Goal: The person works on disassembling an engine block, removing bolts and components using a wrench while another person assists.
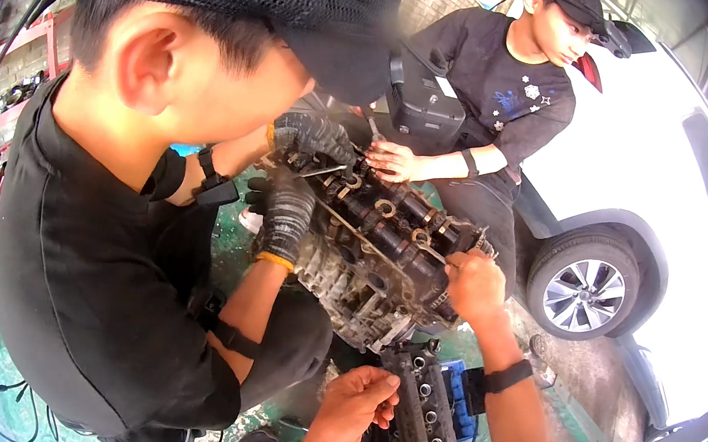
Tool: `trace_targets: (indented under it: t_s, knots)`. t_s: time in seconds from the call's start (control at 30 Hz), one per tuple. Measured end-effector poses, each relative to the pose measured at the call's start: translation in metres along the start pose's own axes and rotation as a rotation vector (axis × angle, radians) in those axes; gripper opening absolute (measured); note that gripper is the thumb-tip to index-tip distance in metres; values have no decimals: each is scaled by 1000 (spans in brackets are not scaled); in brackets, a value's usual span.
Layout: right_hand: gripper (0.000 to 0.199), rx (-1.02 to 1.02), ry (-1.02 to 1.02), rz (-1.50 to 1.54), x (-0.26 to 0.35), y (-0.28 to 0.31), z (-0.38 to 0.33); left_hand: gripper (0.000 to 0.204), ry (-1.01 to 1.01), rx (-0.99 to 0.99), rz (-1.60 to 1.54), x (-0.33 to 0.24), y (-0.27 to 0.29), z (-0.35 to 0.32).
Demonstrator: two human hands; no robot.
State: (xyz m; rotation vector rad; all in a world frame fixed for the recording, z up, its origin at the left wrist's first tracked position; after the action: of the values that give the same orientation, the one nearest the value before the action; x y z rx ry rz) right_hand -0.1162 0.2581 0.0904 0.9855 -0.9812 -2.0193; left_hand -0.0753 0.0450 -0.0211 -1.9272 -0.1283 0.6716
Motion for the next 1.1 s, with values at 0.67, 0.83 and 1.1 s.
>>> trace_targets:
  t_s: [0.67, 0.83, 1.1]
  knots:
    - [14, -59, -195, 261, -14, -1, -13, 21, -8, -8, -33, -11, 1, -5]
    - [18, 7, -228, 331, -19, -1, -13, 17, -6, -11, -5, -10, 1, -3]
    - [20, 89, -198, 390, -26, -12, -12, 22, 1, 3, -7, -7, 1, 0]
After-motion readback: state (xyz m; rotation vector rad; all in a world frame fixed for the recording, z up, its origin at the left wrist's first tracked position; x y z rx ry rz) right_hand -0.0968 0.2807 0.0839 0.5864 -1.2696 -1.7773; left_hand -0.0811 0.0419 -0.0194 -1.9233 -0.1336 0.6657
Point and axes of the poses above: each hand's wrist, its own z-axis towards the middle knuckle, its own y-axis out of the back of the hand, x = y × z, the point moved 5 cm from there along z, towards the middle knuckle, and after that the axes turned 15 degrees about -z, right-handed, at the moved point
